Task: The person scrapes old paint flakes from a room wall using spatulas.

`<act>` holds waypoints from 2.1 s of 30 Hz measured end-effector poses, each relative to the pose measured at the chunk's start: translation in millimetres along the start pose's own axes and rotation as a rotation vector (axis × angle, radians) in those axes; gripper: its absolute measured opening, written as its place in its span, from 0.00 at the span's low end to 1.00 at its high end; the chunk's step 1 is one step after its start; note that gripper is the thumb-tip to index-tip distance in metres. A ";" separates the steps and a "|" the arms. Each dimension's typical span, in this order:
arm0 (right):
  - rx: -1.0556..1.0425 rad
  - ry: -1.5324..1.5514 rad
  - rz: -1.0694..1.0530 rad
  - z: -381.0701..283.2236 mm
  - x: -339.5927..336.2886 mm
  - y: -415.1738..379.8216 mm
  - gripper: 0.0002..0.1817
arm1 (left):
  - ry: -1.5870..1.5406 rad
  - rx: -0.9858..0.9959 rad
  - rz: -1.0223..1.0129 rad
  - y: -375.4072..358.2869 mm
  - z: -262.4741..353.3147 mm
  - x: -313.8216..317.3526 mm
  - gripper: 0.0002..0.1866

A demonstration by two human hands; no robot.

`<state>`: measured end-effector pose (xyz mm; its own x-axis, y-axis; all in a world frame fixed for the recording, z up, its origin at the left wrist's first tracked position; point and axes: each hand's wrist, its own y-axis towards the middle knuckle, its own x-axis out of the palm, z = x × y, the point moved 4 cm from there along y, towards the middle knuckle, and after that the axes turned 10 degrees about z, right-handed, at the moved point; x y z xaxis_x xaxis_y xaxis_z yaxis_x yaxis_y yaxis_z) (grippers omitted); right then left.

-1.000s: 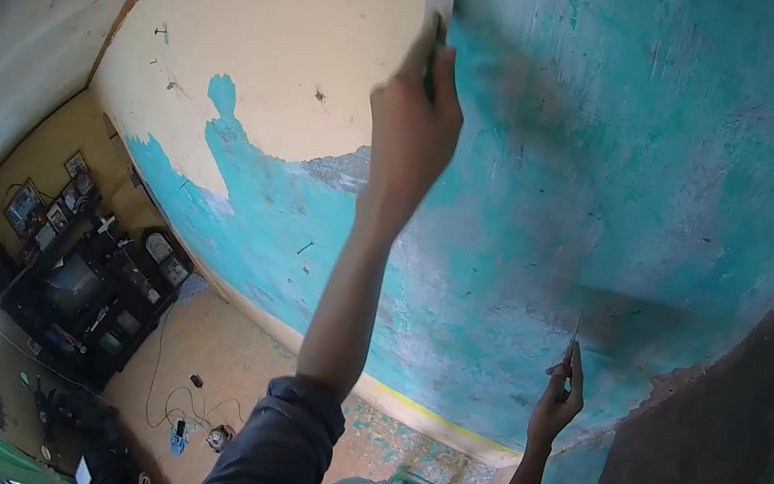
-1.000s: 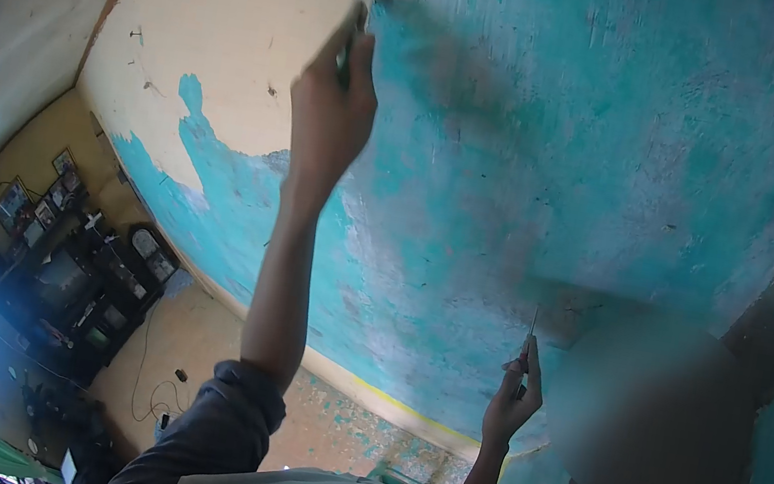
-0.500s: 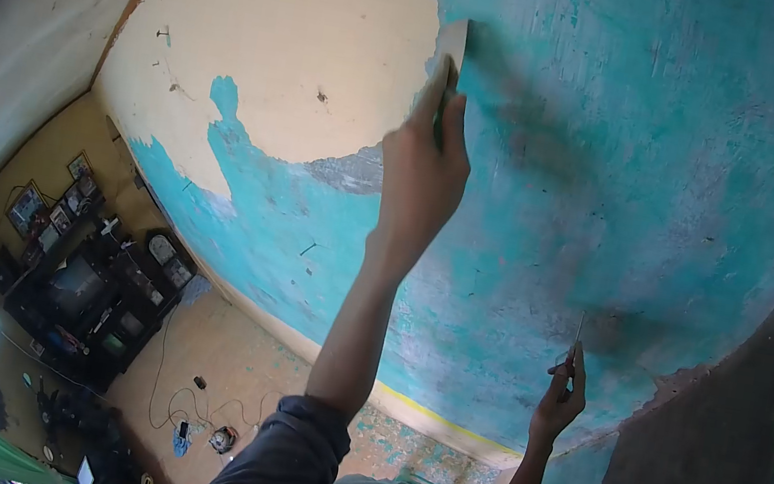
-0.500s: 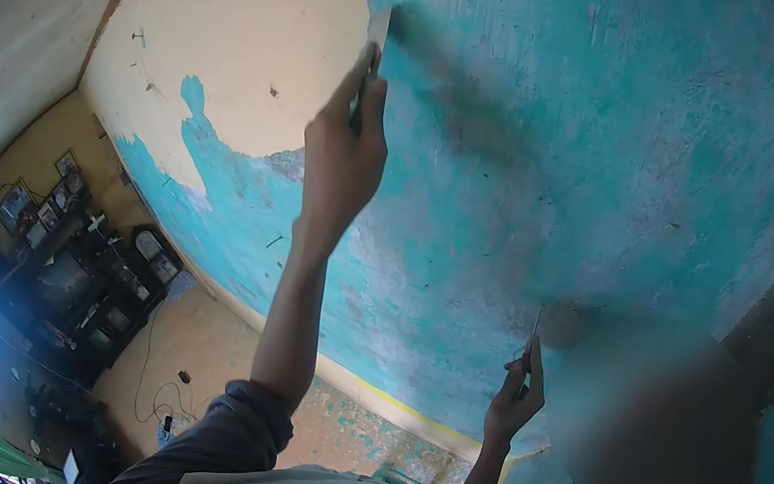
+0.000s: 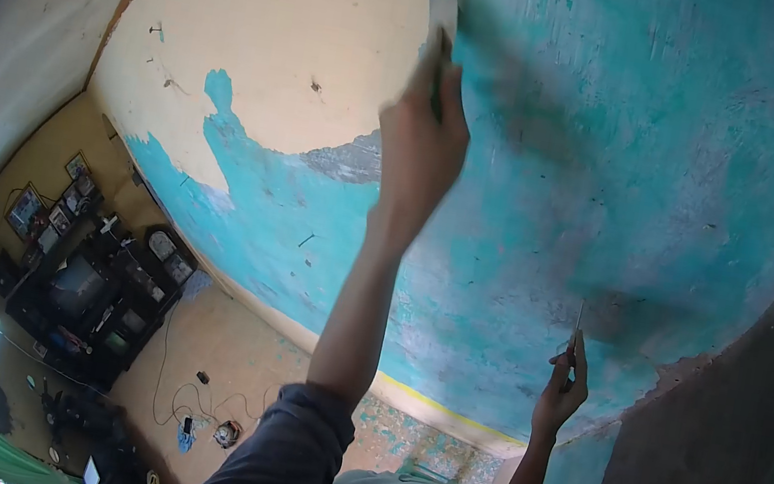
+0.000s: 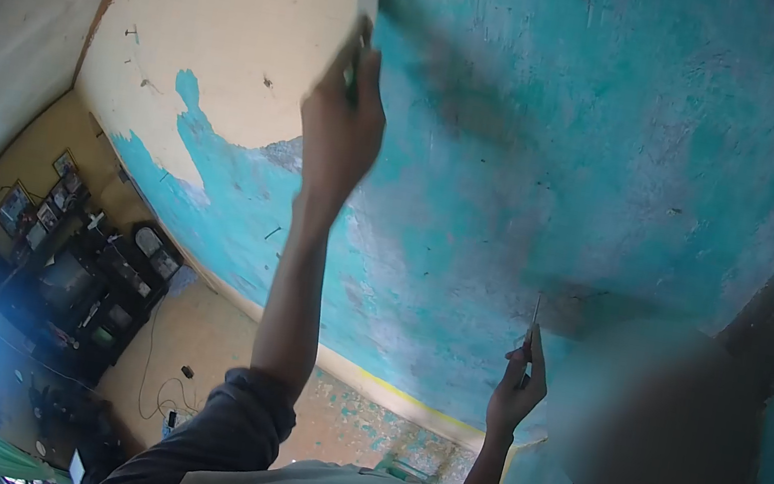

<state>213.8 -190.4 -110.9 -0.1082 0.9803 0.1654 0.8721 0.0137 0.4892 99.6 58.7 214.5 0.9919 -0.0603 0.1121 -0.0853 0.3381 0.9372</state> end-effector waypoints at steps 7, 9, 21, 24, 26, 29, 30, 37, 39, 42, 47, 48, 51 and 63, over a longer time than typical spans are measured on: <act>-0.007 0.048 0.001 3.8 1.1 -3.4 0.22 | 0.057 -0.081 -0.026 49.2 17.8 -9.5 0.25; -0.008 0.068 0.006 1.5 2.6 -1.7 0.22 | 0.053 -0.070 -0.039 28.2 13.7 -9.8 0.25; -0.003 0.068 -0.001 5.1 3.5 -3.1 0.22 | 0.107 0.204 0.015 48.0 18.1 -7.7 0.20; -0.025 0.081 -0.007 4.6 2.7 -1.0 0.22 | 0.069 0.171 0.027 57.7 21.5 -3.9 0.20; 0.011 0.039 -0.017 9.6 1.8 -1.5 0.22 | 0.134 -0.005 -0.016 96.9 28.7 -5.5 0.24; -0.010 0.063 0.001 8.5 4.5 -1.8 0.22 | 0.136 -0.030 -0.035 105.8 32.1 -8.2 0.24; -0.013 0.066 -0.001 8.3 5.2 -2.0 0.22 | 0.145 -0.030 -0.053 99.2 33.7 -9.7 0.24; -0.004 0.053 -0.015 11.3 7.0 -1.1 0.23 | 0.131 -0.055 -0.134 77.1 47.2 -13.9 0.23; 0.014 0.050 -0.015 12.0 8.4 -3.6 0.23 | 0.151 -0.073 -0.136 88.8 52.1 -10.8 0.23; -0.006 0.059 -0.011 7.8 8.8 -2.9 0.23 | 0.172 -0.044 -0.104 79.7 44.3 -8.0 0.23; -0.019 0.038 -0.032 7.6 6.5 -0.4 0.24 | 0.125 -0.083 -0.129 58.0 41.7 -5.1 0.24; -0.021 0.035 -0.030 7.7 5.3 -0.3 0.24 | 0.108 -0.111 -0.116 64.3 42.3 -2.0 0.24; -0.031 0.011 -0.032 7.2 5.6 -0.3 0.24 | 0.143 -0.046 -0.089 74.6 44.1 -5.1 0.24; 0.016 0.028 -0.021 1.2 8.0 -2.2 0.23 | 0.181 -0.082 -0.143 67.0 39.5 -18.9 0.23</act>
<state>211.6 -182.3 -111.7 -0.1397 0.9739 0.1790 0.8770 0.0378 0.4791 71.4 45.4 288.3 0.9947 0.0532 -0.0879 0.0582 0.4136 0.9086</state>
